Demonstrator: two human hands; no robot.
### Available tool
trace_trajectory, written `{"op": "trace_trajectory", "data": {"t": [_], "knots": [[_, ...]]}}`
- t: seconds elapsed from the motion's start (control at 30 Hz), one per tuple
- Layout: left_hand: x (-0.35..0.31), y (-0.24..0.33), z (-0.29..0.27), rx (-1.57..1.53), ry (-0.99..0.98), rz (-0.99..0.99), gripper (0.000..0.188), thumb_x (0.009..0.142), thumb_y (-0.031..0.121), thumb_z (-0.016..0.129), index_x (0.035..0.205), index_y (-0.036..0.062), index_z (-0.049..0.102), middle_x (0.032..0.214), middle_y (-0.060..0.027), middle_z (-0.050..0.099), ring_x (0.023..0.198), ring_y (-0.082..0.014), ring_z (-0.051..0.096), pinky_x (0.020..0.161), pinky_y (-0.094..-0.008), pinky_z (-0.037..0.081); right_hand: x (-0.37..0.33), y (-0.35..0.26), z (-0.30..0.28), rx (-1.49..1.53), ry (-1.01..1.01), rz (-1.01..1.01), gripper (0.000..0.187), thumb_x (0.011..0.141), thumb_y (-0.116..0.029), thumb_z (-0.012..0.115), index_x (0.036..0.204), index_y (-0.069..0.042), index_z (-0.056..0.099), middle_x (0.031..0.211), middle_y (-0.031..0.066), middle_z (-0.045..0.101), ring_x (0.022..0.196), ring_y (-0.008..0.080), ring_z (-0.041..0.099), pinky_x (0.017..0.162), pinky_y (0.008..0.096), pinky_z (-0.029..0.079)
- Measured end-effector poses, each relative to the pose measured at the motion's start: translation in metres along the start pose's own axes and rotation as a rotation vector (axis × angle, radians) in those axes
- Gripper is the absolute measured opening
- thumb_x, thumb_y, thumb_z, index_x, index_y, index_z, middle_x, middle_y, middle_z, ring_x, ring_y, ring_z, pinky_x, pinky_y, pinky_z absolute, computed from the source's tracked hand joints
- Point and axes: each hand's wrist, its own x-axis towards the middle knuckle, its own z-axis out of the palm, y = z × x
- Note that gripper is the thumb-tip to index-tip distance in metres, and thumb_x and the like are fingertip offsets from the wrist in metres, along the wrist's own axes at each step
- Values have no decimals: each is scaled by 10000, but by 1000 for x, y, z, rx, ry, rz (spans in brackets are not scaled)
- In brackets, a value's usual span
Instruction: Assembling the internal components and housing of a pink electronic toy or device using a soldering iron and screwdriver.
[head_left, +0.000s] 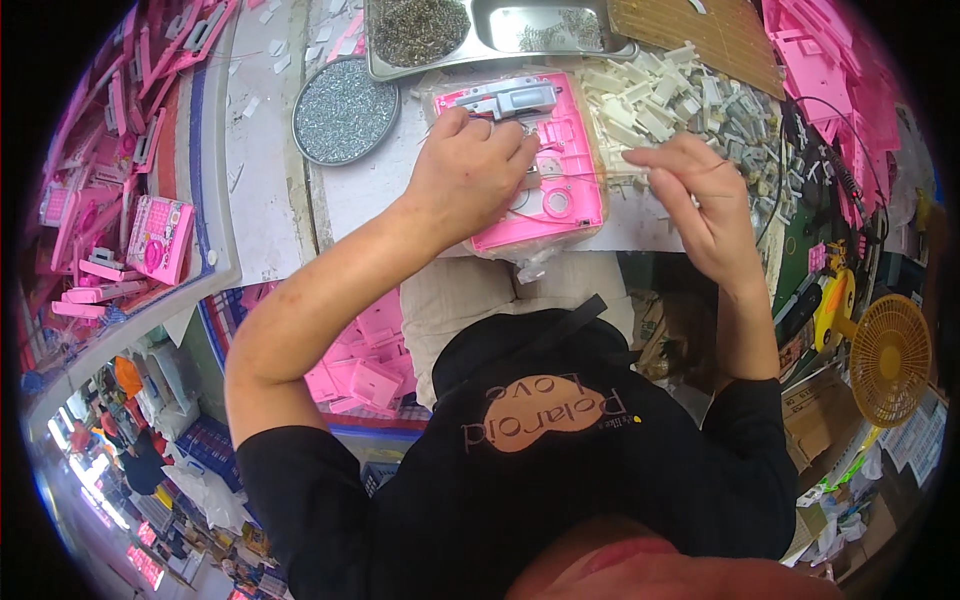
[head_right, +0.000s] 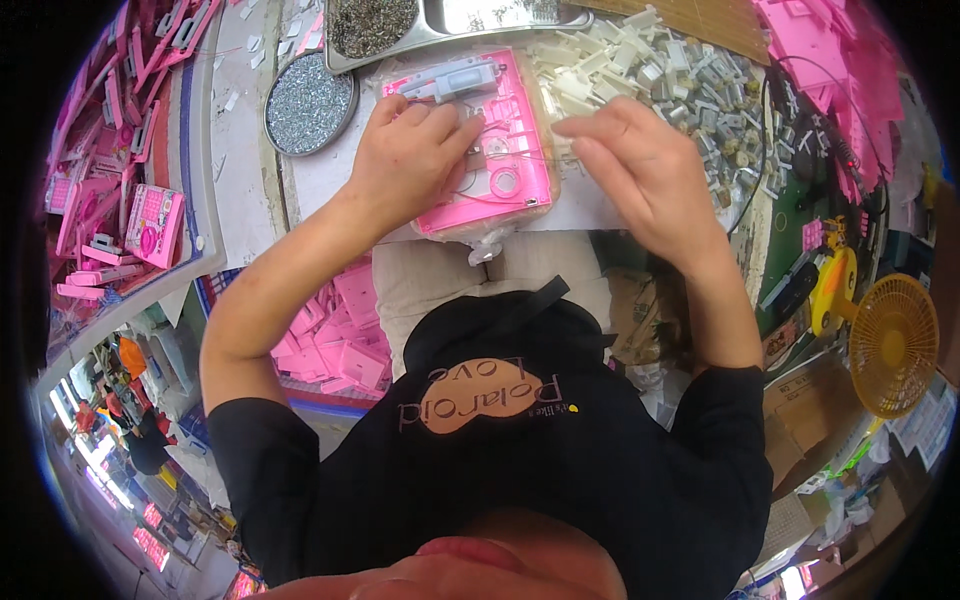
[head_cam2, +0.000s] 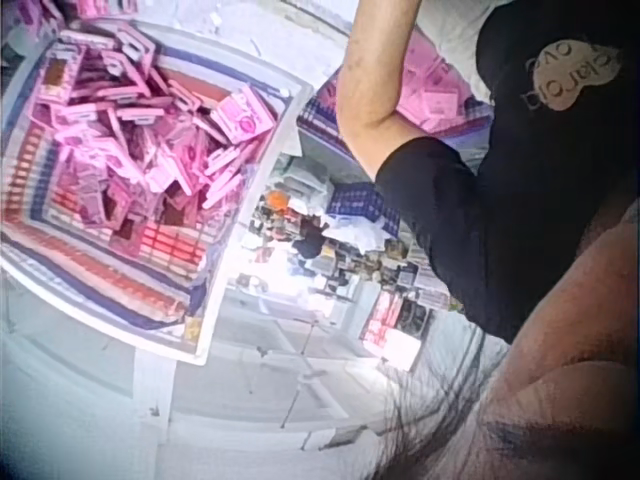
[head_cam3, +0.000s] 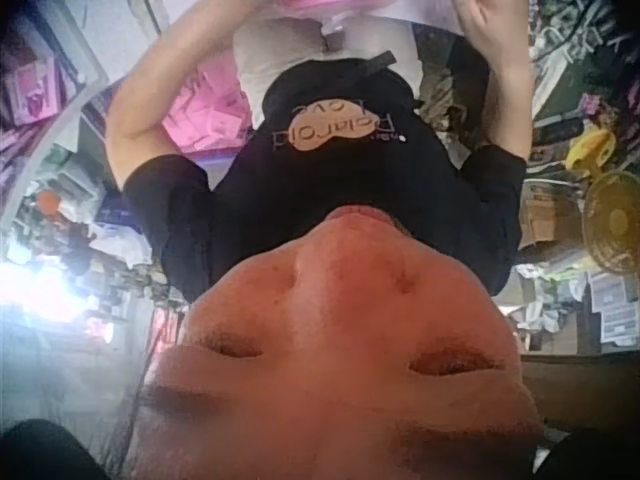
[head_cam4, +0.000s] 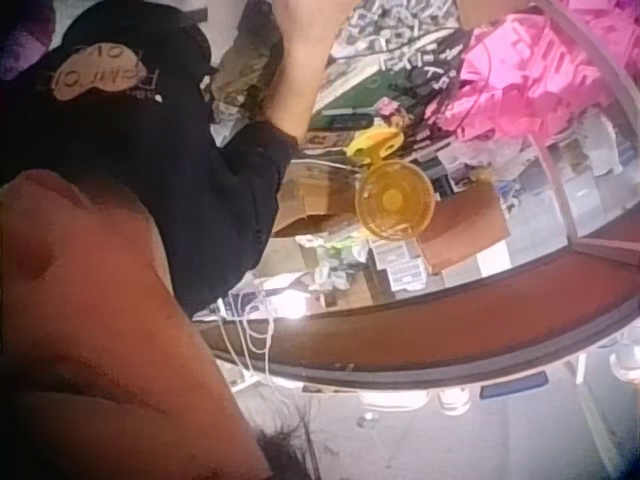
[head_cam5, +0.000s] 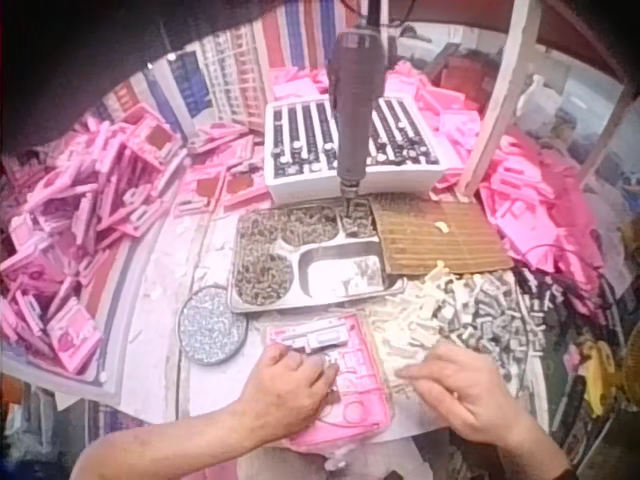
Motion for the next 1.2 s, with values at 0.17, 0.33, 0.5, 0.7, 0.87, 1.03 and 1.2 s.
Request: {"op": "trace_trajectory", "data": {"t": [0.17,0.33,0.5,0.7,0.87,1.03,1.2], "knots": [[-1,-11,-11,-234,-58,-9,495,705,156,758,1192,131,670,950,-19,620,899,-239,635,872,-415,446,-40,-25,12,264,55,13,136,933,-36,643,1042,-7,719,840,106,631,714,234,613,661,315,490],[-15,45,-25,-382,92,17,317,786,144,703,1098,103,668,939,-60,616,905,-246,623,850,-412,439,-43,-51,46,364,-116,-350,169,857,-60,763,1015,-68,704,882,84,632,787,266,651,725,362,543],[-53,68,-13,-385,3,29,313,816,191,730,1111,99,678,981,-56,625,922,-218,612,856,-419,433,1,-2,46,95,-214,-347,478,822,-390,778,1176,-83,681,1062,99,618,1033,309,573,931,474,467],[-98,46,-13,-203,232,-337,106,826,178,744,882,110,686,815,-53,607,661,-239,590,579,-382,427,-12,0,97,-392,-67,-415,513,797,-378,774,1208,-86,680,1077,82,623,1049,290,552,918,458,438],[-121,76,-6,-228,24,-416,73,844,156,710,841,112,652,762,-74,571,640,-263,604,554,-389,431,-10,-17,142,-273,39,-403,428,750,-298,792,1113,-93,693,1024,47,637,967,252,571,892,442,424],[-128,88,-8,-515,-225,-259,145,844,156,694,963,83,655,826,-91,614,744,-298,642,645,-415,496,-16,-24,146,-332,7,-320,346,746,-247,783,1041,-93,688,1072,61,664,942,254,594,880,442,429],[-88,56,-32,-622,76,-431,219,820,107,742,1015,53,658,898,-144,644,785,-312,642,706,-420,518,-23,-16,156,-445,80,-320,363,742,-282,779,1048,-112,680,1102,70,666,977,257,600,874,447,436]]}}
